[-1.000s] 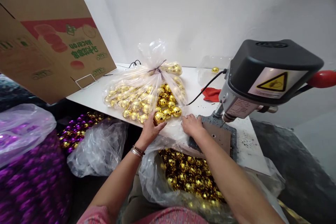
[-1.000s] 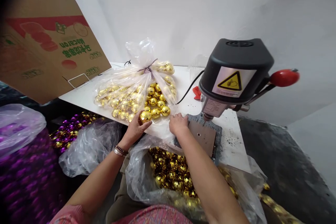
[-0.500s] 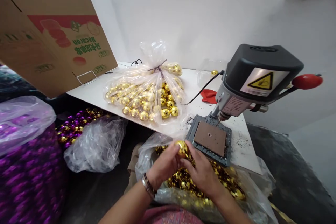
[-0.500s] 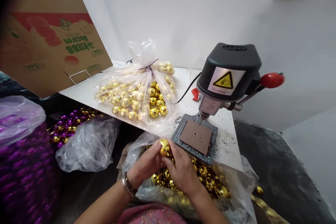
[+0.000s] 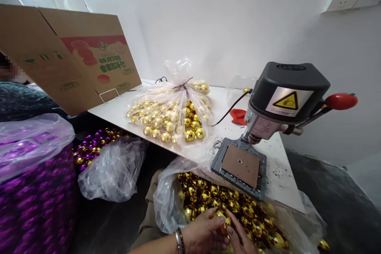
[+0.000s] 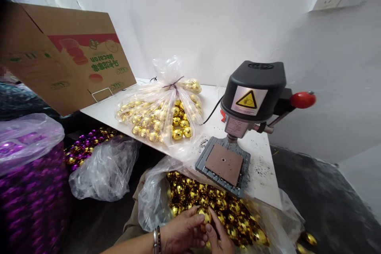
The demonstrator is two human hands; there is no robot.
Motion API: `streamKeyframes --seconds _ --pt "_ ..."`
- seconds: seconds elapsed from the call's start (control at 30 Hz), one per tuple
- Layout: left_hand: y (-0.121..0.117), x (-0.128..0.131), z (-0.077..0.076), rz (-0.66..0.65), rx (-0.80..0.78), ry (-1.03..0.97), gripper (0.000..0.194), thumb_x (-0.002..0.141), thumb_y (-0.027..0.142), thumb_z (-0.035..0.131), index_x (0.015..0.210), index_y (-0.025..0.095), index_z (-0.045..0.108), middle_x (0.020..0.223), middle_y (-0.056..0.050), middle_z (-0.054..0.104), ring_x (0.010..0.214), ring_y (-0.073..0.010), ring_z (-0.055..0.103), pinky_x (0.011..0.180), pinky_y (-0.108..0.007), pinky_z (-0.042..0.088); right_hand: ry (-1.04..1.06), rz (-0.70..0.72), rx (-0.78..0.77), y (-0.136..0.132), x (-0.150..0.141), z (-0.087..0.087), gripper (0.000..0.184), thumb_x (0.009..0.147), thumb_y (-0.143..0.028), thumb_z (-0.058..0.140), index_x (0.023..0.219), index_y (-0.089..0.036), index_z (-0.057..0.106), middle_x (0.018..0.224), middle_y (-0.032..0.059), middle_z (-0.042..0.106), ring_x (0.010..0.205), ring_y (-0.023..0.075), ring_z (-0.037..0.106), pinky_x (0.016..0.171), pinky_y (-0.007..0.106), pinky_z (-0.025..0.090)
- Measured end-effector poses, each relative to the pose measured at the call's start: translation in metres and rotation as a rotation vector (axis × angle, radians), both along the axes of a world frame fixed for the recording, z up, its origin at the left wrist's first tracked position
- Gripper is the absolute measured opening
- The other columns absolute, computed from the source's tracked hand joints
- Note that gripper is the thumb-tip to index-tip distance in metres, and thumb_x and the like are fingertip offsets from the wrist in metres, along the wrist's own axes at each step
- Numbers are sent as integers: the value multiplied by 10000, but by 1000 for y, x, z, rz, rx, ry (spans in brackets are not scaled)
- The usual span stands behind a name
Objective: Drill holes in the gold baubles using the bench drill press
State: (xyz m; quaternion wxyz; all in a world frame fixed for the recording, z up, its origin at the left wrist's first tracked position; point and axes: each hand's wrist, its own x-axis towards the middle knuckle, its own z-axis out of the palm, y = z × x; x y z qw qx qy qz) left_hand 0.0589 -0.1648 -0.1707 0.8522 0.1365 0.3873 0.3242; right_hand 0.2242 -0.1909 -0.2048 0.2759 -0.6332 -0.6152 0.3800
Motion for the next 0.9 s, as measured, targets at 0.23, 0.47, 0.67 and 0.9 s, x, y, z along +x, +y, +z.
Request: streamKeyframes --seconds 0.23,0.47,0.67,0.9 --pt "-6 -12 37 -33 184 45 706 645 572 924 1143 191 600 922 -39 703 725 -129 678 706 -262 501 180 35 -86 2 12 -3 834 879 -840 392 1418 -249 625 1463 85 579 1413 223 555 1176 327 517" --pt "51 -24 122 35 616 432 526 730 421 859 1151 170 670 1034 -63 717 902 -174 638 797 -280 513 260 116 -205 -2 11 -3 718 990 -656 427 1539 -194 426 1408 147 580 1263 187 618 1125 403 553" --pt "138 -15 165 -99 877 680 422 817 388 755 1149 139 678 901 -35 696 737 -133 612 712 -277 512 142 268 -392 2 19 -15 477 975 -514 574 1247 -123 610 1235 104 618 1171 162 600 1068 406 554" --pt "169 5 164 -245 922 920 427 827 352 740 1192 137 682 923 -31 720 682 -123 616 650 -252 499 106 255 -431 4 20 -18 491 979 -518 563 1276 -127 596 1252 107 609 1173 163 598 1063 403 556"
